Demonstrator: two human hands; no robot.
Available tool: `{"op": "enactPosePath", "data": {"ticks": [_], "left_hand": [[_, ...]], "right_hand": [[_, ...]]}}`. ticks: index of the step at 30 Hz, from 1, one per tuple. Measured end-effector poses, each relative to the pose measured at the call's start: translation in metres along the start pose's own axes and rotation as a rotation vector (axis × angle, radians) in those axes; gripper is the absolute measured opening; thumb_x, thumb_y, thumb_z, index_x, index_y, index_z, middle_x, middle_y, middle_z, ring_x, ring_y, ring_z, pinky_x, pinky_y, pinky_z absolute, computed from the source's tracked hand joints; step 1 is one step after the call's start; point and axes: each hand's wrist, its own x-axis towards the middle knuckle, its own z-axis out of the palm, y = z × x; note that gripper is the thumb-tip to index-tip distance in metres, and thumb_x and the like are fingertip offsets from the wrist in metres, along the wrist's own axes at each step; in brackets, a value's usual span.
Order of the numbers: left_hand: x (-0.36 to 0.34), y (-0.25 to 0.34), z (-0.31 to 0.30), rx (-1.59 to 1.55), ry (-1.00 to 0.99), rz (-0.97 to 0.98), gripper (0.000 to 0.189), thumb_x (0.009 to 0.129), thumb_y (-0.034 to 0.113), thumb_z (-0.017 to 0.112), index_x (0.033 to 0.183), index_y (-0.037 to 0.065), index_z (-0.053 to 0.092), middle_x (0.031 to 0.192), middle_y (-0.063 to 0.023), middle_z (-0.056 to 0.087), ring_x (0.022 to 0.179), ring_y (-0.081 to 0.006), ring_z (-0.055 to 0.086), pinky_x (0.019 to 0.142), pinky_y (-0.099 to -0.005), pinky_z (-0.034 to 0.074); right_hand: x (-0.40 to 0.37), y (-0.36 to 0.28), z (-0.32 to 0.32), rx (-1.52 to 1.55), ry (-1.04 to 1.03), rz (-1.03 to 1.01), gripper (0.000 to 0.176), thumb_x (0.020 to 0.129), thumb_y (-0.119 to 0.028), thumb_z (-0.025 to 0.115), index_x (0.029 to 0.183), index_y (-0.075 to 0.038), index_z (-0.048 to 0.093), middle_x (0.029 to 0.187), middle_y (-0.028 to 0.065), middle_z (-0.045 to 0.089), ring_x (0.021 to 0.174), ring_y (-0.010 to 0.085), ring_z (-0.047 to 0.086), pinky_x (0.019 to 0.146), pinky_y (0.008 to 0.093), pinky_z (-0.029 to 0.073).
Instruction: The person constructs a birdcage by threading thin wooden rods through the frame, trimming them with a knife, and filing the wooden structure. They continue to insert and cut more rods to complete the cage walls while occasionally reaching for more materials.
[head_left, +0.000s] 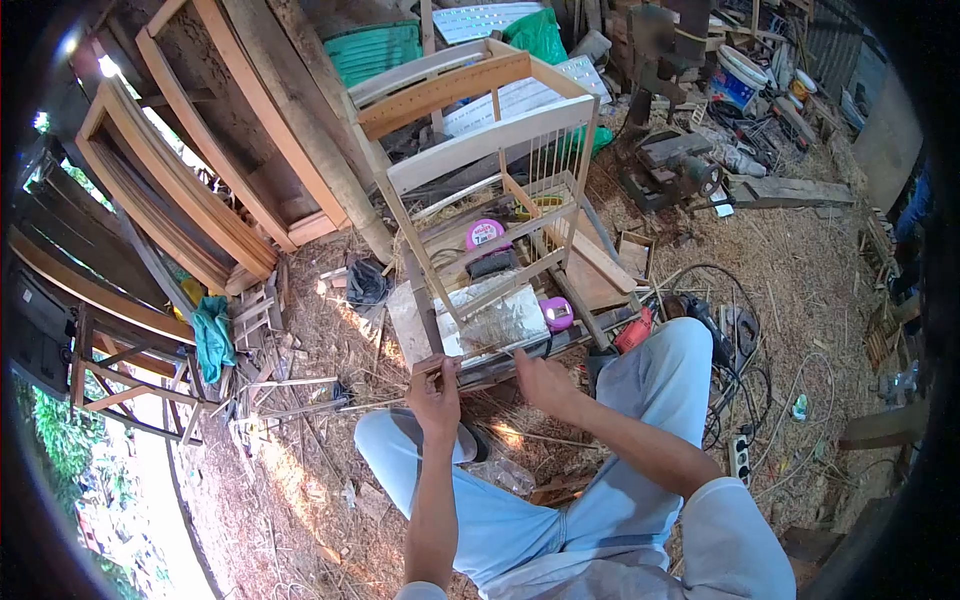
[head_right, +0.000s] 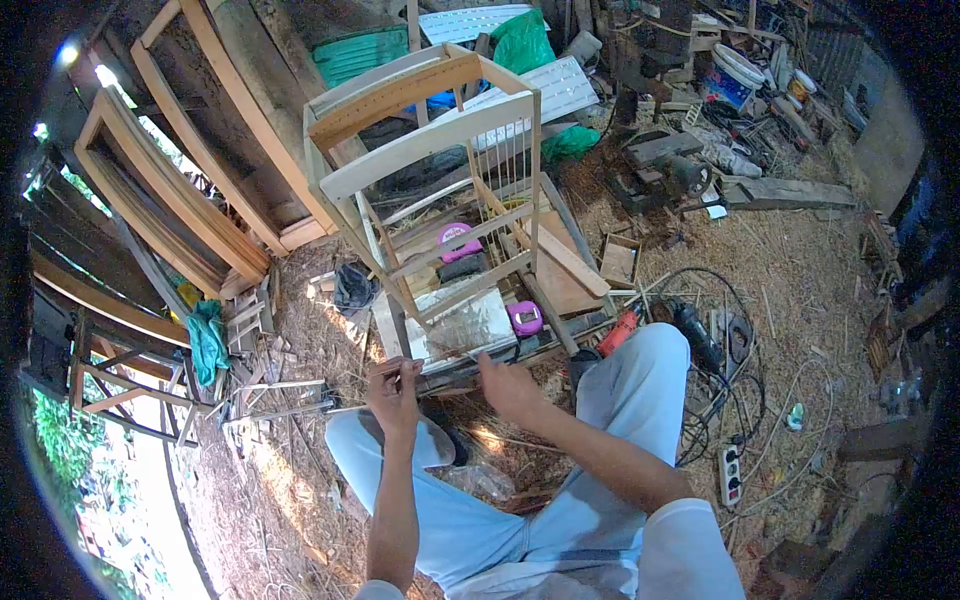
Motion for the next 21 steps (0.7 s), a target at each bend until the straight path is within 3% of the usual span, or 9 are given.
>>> {"op": "enactPosePath", "data": {"ticks": [6, 9, 11, 14, 17, 21], "left_hand": [[0.000, 0.001, 0.003, -0.023, -0.030, 0.002, 0.007, 0.088, -0.002, 0.060, 0.093, -0.002, 0.056, 0.089, -0.0123, 0.066, 0.080, -0.0188, 0.068, 0.071, -0.0264, 0.054], [0.001, -0.003, 0.000, -0.056, -0.066, 0.075, 0.008, 0.086, -0.004, 0.061, 0.093, -0.001, 0.057, 0.090, -0.0131, 0.066, 0.081, -0.0193, 0.069, 0.072, -0.0264, 0.054], [0.001, 0.002, -0.001, 0.001, -0.164, 0.090, 0.010, 0.085, -0.005, 0.061, 0.092, -0.001, 0.058, 0.092, -0.0142, 0.066, 0.082, -0.0197, 0.069, 0.071, -0.0268, 0.055], [0.001, -0.001, -0.001, 0.093, -0.160, 0.178, 0.009, 0.084, -0.007, 0.061, 0.091, -0.001, 0.058, 0.094, -0.0146, 0.065, 0.084, -0.0200, 0.068, 0.071, -0.0274, 0.055], [-0.001, 0.010, 0.001, 0.003, -0.165, 0.092, 0.011, 0.084, -0.008, 0.061, 0.092, -0.003, 0.057, 0.095, -0.0150, 0.065, 0.085, -0.0206, 0.068, 0.071, -0.0272, 0.056], [0.001, 0.015, 0.003, 0.014, -0.137, 0.059, 0.010, 0.084, -0.007, 0.063, 0.091, -0.002, 0.057, 0.093, -0.0143, 0.065, 0.083, -0.0201, 0.068, 0.070, -0.0271, 0.055]], "right_hand": [[-0.003, 0.001, -0.012, -0.028, 0.035, -0.014, 0.022, 0.089, -0.014, 0.046, 0.105, 0.003, 0.046, 0.067, 0.0269, 0.062, 0.064, 0.0467, 0.061, 0.058, 0.0547, 0.051], [0.003, 0.000, -0.013, 0.032, -0.057, -0.001, 0.025, 0.086, -0.013, 0.051, 0.105, 0.004, 0.046, 0.074, 0.0258, 0.064, 0.070, 0.0450, 0.064, 0.067, 0.0543, 0.051], [0.008, 0.004, -0.003, 0.123, 0.041, -0.161, 0.019, 0.092, -0.015, 0.045, 0.098, 0.003, 0.046, 0.065, 0.0279, 0.060, 0.062, 0.0480, 0.060, 0.057, 0.0566, 0.048], [0.010, -0.001, 0.000, 0.117, 0.055, -0.080, 0.018, 0.091, -0.014, 0.046, 0.095, 0.003, 0.045, 0.062, 0.0281, 0.058, 0.062, 0.0479, 0.059, 0.056, 0.0560, 0.047], [0.010, 0.005, 0.000, 0.074, -0.020, -0.073, 0.021, 0.082, -0.004, 0.048, 0.099, 0.008, 0.048, 0.070, 0.0276, 0.062, 0.067, 0.0446, 0.064, 0.060, 0.0500, 0.053], [0.005, 0.012, 0.007, 0.080, -0.018, -0.058, 0.022, 0.083, -0.004, 0.047, 0.101, 0.009, 0.048, 0.071, 0.0275, 0.063, 0.068, 0.0444, 0.064, 0.060, 0.0494, 0.054]]}}
